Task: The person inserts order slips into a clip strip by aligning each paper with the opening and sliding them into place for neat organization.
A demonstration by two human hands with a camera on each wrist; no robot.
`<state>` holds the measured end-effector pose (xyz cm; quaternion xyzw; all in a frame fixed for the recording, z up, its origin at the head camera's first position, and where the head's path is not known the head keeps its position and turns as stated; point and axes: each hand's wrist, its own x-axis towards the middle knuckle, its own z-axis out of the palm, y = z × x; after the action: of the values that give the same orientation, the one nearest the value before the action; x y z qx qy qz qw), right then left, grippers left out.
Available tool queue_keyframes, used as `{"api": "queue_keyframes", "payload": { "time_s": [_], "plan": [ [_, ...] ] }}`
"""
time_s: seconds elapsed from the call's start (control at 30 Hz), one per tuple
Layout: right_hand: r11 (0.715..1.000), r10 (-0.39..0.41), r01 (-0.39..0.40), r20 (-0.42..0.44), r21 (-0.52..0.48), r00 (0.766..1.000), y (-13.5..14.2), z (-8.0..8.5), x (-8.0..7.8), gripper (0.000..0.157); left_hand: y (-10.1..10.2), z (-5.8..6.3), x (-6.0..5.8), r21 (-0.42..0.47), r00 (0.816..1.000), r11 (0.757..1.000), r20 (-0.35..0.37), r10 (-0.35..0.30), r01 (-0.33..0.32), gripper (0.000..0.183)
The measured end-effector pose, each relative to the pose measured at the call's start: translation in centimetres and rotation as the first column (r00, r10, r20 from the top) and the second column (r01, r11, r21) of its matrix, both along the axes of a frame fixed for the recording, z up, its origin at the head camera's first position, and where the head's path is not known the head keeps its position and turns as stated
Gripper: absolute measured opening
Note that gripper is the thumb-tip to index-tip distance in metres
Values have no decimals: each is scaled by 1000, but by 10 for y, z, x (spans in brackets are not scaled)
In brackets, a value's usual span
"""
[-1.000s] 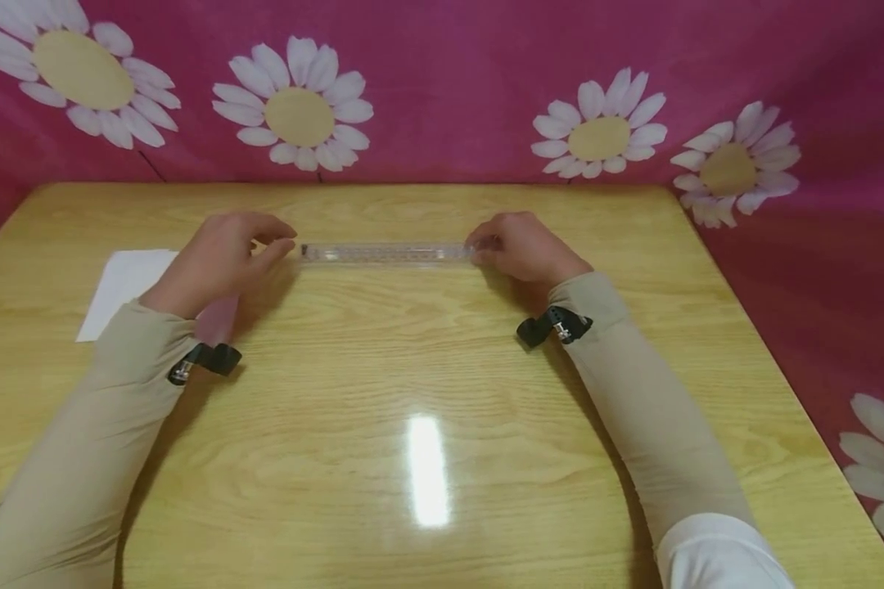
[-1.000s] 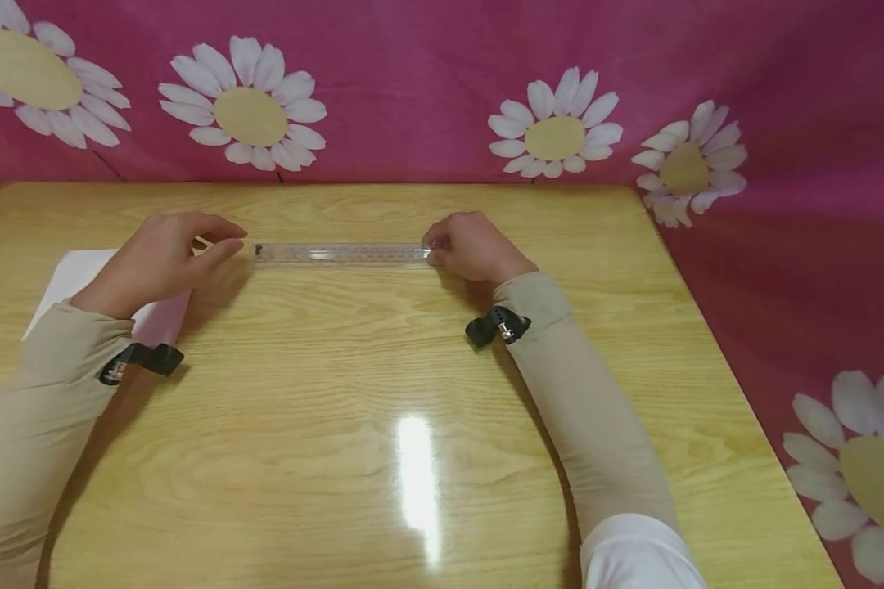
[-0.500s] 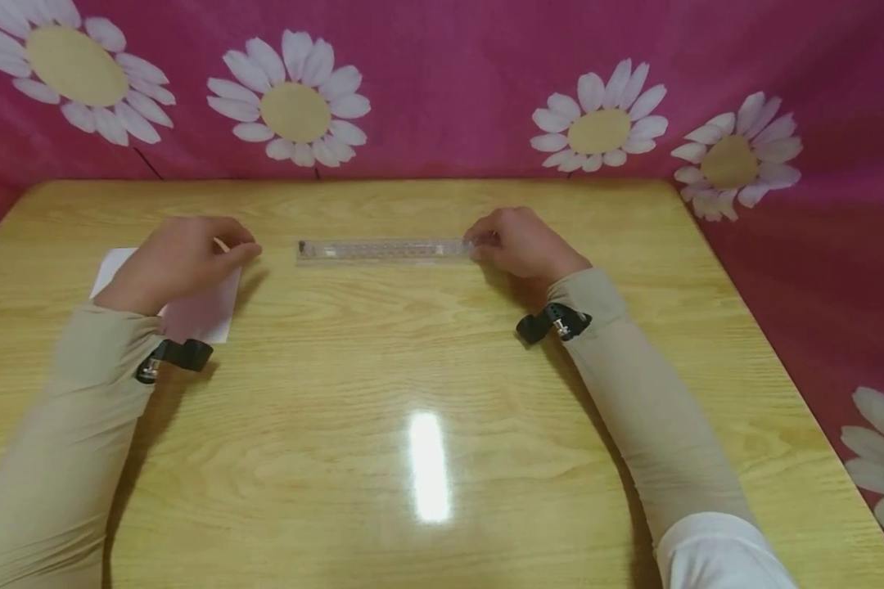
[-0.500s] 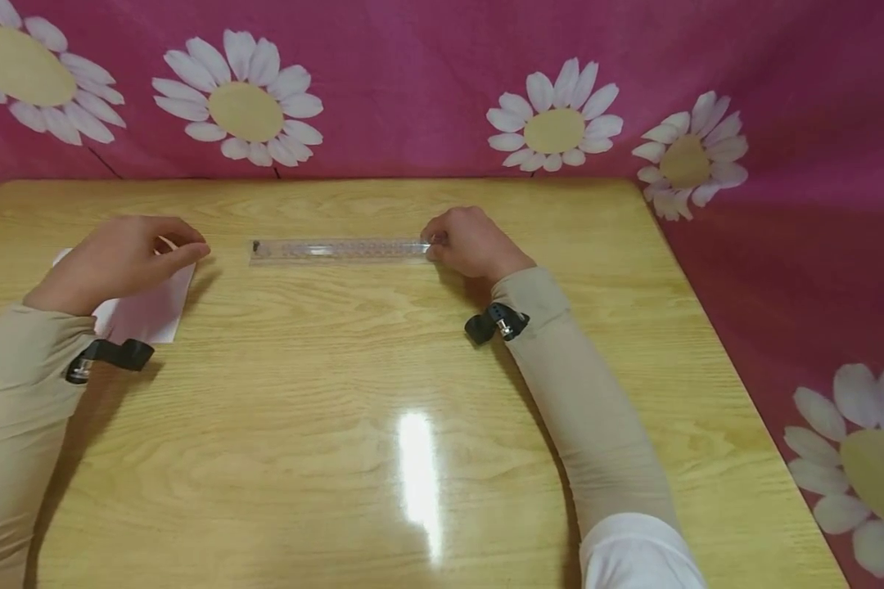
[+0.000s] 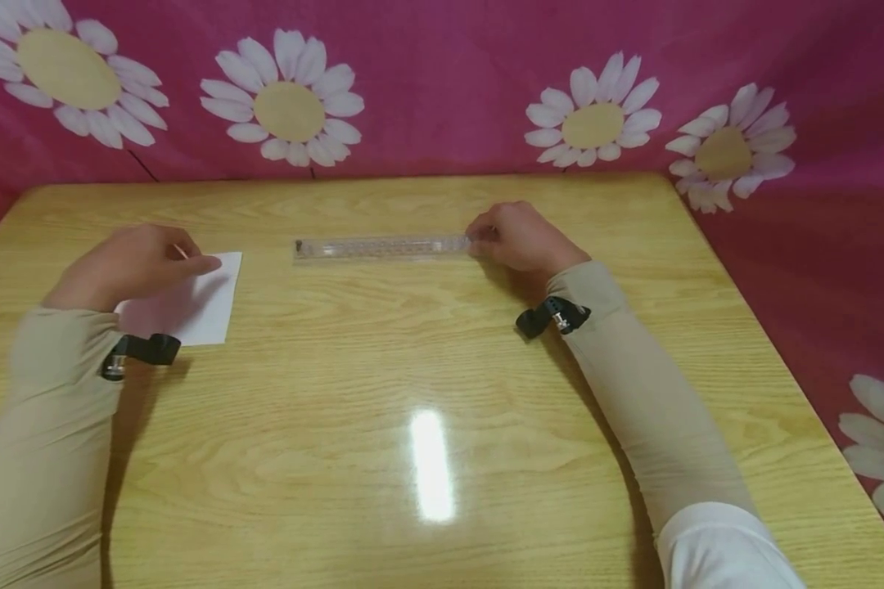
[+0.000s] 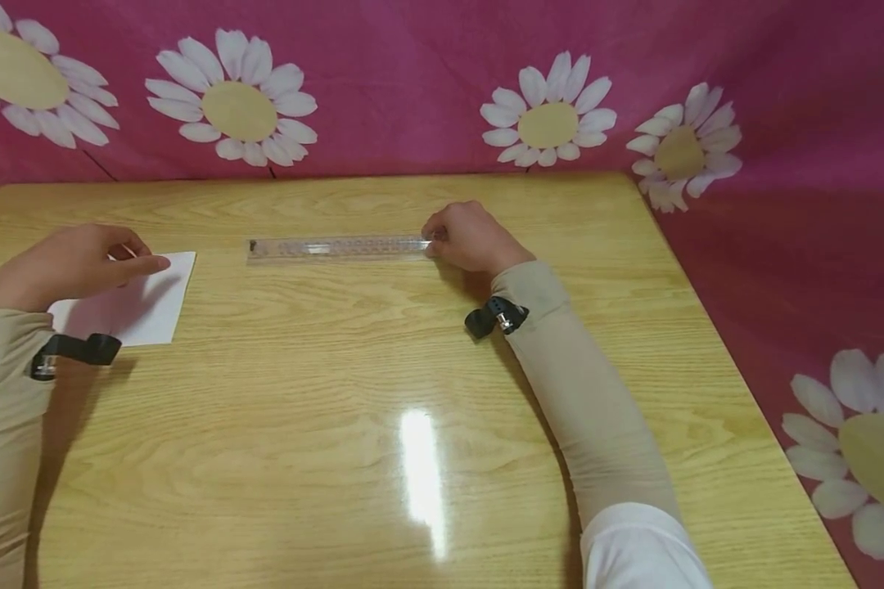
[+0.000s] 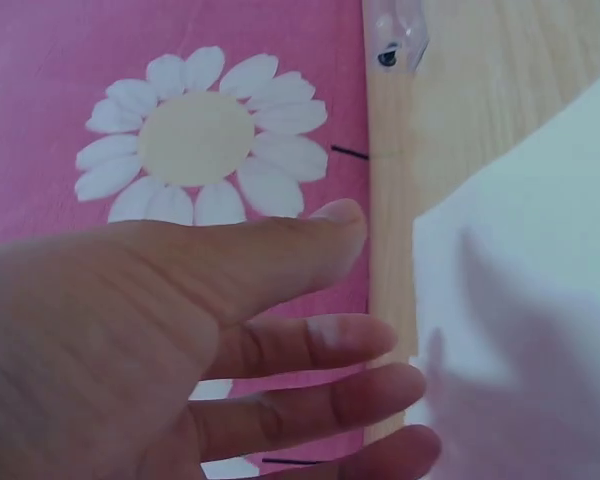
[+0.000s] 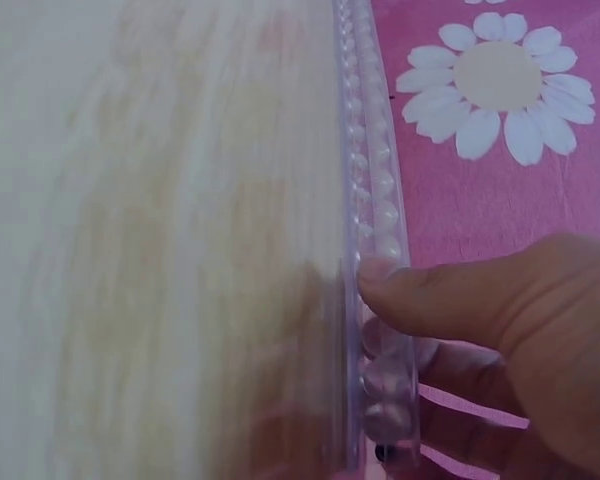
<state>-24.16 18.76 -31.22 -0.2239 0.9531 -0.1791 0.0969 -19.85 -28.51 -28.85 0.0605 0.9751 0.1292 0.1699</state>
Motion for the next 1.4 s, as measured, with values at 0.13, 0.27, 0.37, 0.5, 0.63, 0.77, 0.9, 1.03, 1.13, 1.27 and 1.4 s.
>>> {"api": "queue_keyframes", "payload": {
  "time_s": [0.13,0.27,0.37,0.5,0.63,0.77,0.9,1.03,1.13,1.27,1.4],
  "plan": [
    [1000,-8,8,-13,-9,1000,6,0,1,30,-8,2,1,-25,1000,999,18,23,-22,65],
    [1000,-16,15,-21,-7,1000,10,0,2,30,-18,6,4,-49,995,996,65,81,-78,70],
    [1000,-28,28,-12,2,1000,12,1,2,29,-24,7,8,-60,987,991,98,124,-119,72],
    [1000,-25,25,-6,14,1000,13,3,2,28,-29,5,12,-69,980,985,109,165,-158,76],
    [1000,-7,8,-20,23,1000,14,5,4,27,-32,1,15,-83,974,977,94,205,-198,78],
    [999,7,-6,-40,33,999,14,5,4,27,-33,-2,16,-89,972,973,75,222,-215,76],
    [999,25,-22,-66,47,997,14,6,5,26,-33,-2,18,-77,970,973,89,226,-219,76],
    [998,36,-31,-80,62,996,13,6,4,27,-32,-1,18,-78,967,974,126,221,-212,77],
    [997,36,-30,-80,71,996,12,6,5,28,-31,-1,18,-67,962,973,148,229,-221,76],
    [996,37,-30,-77,79,996,12,6,5,28,-30,-2,17,-43,949,968,187,252,-248,81],
    [997,22,-17,-70,73,997,11,6,6,28,-28,-3,13,-78,933,970,265,242,-229,84]
  ]
}}
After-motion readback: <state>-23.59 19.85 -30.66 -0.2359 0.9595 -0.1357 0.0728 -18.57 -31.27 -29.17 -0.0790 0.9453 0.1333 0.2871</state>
